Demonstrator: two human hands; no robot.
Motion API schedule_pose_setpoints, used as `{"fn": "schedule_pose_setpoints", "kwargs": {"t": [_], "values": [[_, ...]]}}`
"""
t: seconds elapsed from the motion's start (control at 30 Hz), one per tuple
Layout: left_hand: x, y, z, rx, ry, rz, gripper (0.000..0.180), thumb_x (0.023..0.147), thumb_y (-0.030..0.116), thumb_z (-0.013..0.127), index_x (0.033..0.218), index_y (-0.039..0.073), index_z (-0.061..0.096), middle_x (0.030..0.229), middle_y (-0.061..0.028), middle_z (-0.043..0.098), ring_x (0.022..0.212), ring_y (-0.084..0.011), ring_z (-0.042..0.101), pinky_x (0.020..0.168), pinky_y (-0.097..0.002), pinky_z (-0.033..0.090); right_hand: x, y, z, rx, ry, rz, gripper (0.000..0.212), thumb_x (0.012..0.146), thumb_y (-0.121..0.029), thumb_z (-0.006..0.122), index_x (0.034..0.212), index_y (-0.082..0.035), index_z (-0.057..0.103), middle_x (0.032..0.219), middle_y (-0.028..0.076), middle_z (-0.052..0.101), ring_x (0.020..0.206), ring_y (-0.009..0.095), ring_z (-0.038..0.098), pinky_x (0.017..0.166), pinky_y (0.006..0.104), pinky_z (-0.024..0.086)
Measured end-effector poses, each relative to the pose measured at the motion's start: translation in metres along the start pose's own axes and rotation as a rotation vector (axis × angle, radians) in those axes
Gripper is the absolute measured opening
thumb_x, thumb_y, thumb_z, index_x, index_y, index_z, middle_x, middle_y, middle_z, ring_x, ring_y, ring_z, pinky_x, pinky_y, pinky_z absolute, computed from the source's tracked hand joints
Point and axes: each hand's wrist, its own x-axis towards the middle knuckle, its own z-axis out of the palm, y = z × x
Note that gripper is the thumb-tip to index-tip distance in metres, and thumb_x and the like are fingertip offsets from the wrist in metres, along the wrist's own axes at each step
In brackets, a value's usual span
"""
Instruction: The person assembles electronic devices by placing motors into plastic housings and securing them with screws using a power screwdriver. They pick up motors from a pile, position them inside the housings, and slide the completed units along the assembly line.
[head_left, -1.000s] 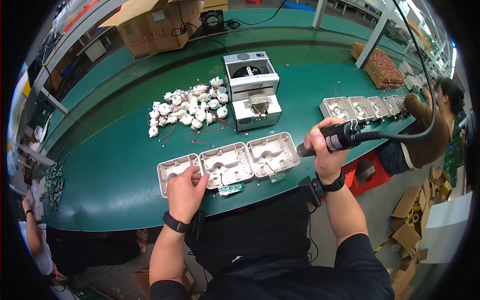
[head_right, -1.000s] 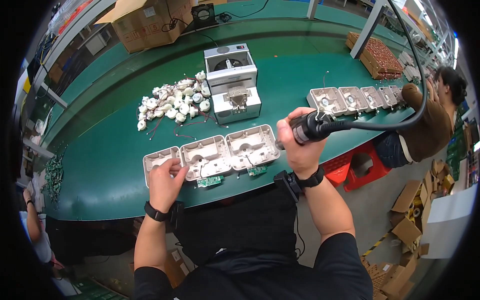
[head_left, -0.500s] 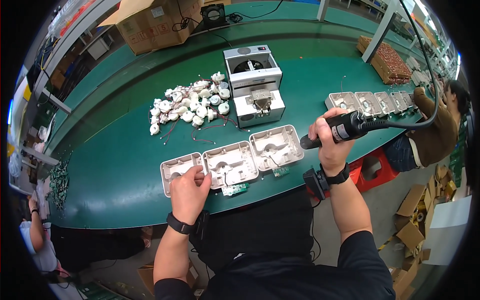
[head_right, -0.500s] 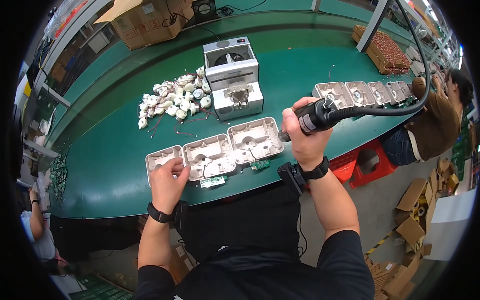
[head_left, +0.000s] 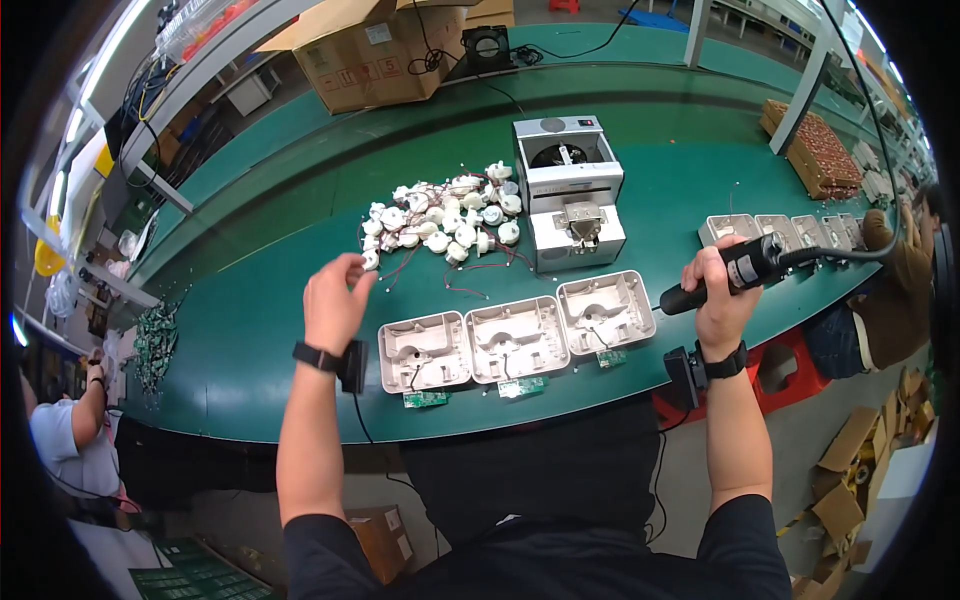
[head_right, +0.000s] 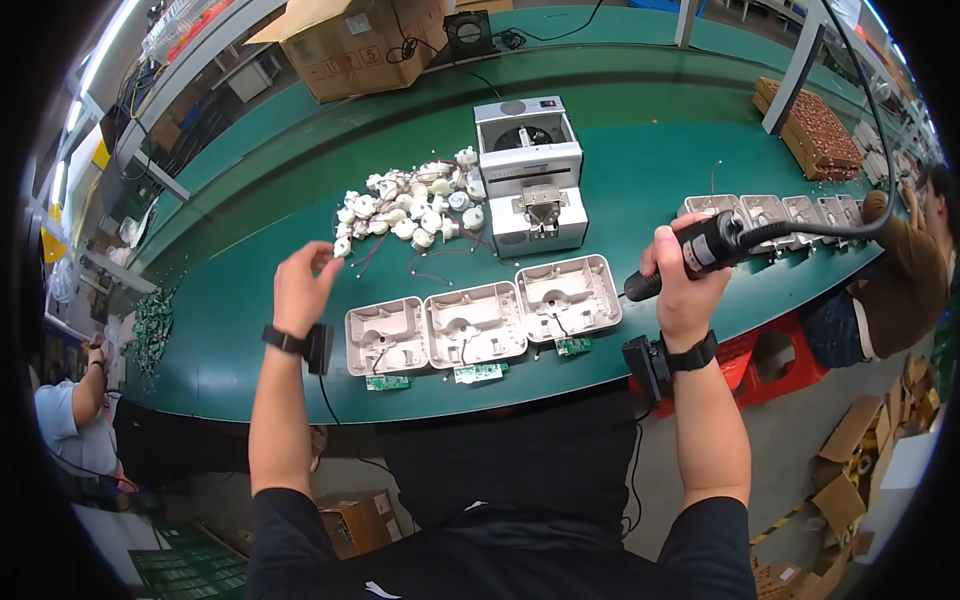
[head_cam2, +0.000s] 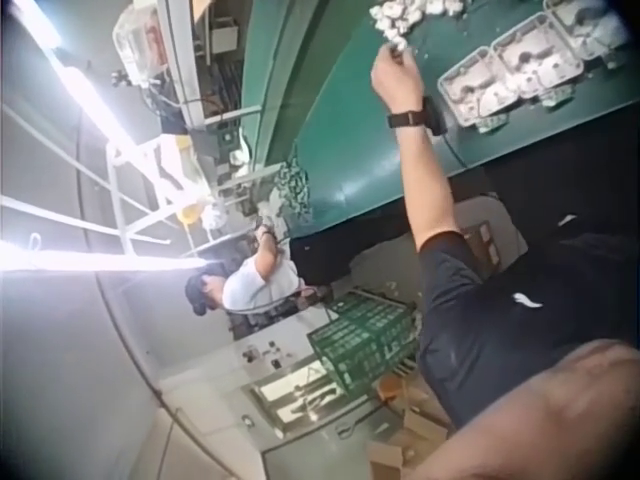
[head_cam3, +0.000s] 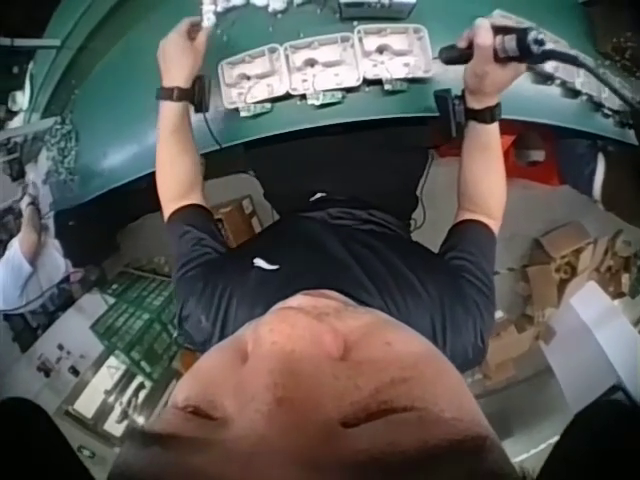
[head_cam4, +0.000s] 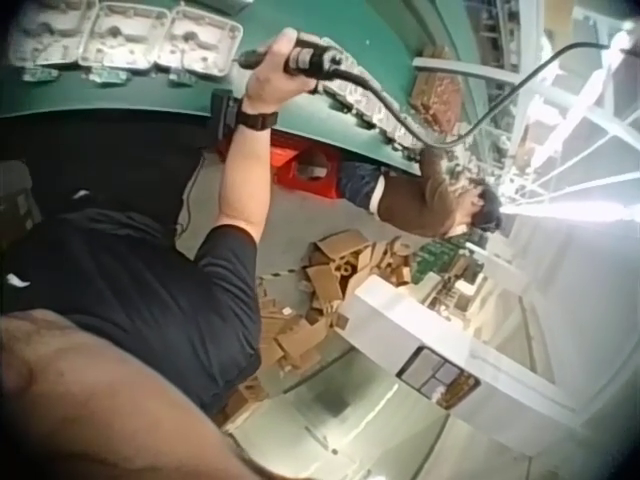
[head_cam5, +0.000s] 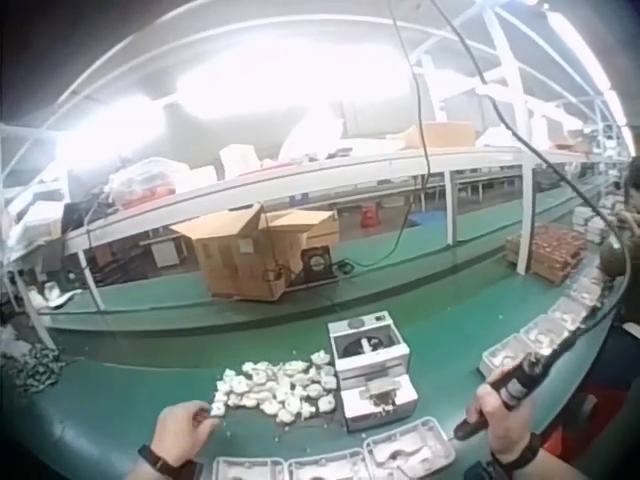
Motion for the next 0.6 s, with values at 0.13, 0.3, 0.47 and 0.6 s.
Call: {"fn": "schedule_pose_setpoints", "kwargs": {"t": [0.13, 0.3, 0.47, 0.6], "values": [[0.032, -0.044, 0.031, 0.182, -0.056, 0.202, 0.032, 0.078, 0.019, 0.080, 0.103, 0.004, 0.067, 0.091, -0.0127, 0.072, 0.081, -0.0270, 0.071, 0.071, -0.0369, 0.056, 0.006, 0.003, 0.005, -0.044, 0.024, 0.011, 0.013, 0.091, -0.001, 0.058, 0.102, -0.001, 0.050, 0.068, 0.005, 0.053, 0.056, 0.014, 0.053, 0.056, 0.0306, 0.048], [0.039, -0.070, 0.039, 0.149, -0.230, 0.012, 0.037, 0.078, 0.020, 0.080, 0.108, 0.004, 0.064, 0.095, -0.0130, 0.071, 0.082, -0.0261, 0.070, 0.072, -0.0366, 0.056, -0.002, 0.003, 0.006, -0.070, 0.017, 0.005, 0.014, 0.092, -0.002, 0.058, 0.103, -0.001, 0.050, 0.069, 0.005, 0.052, 0.055, 0.014, 0.052, 0.055, 0.0304, 0.047], [0.018, -0.081, 0.007, -0.230, -0.344, -0.288, 0.032, 0.088, 0.026, 0.074, 0.108, 0.005, 0.064, 0.095, -0.0088, 0.070, 0.080, -0.0195, 0.068, 0.070, -0.0320, 0.054, 0.001, 0.006, 0.001, 0.013, 0.040, -0.001, 0.015, 0.093, -0.004, 0.058, 0.105, -0.001, 0.050, 0.071, 0.005, 0.052, 0.055, 0.014, 0.051, 0.054, 0.0304, 0.047], [0.007, -0.084, -0.012, -0.658, -0.488, -0.584, 0.031, 0.097, 0.032, 0.066, 0.111, 0.005, 0.063, 0.098, -0.0074, 0.070, 0.081, -0.0152, 0.066, 0.068, -0.0277, 0.053, 0.007, 0.008, -0.006, 0.023, 0.029, 0.008, 0.016, 0.093, -0.005, 0.058, 0.106, -0.001, 0.050, 0.070, 0.004, 0.051, 0.055, 0.014, 0.051, 0.054, 0.0304, 0.046]]}}
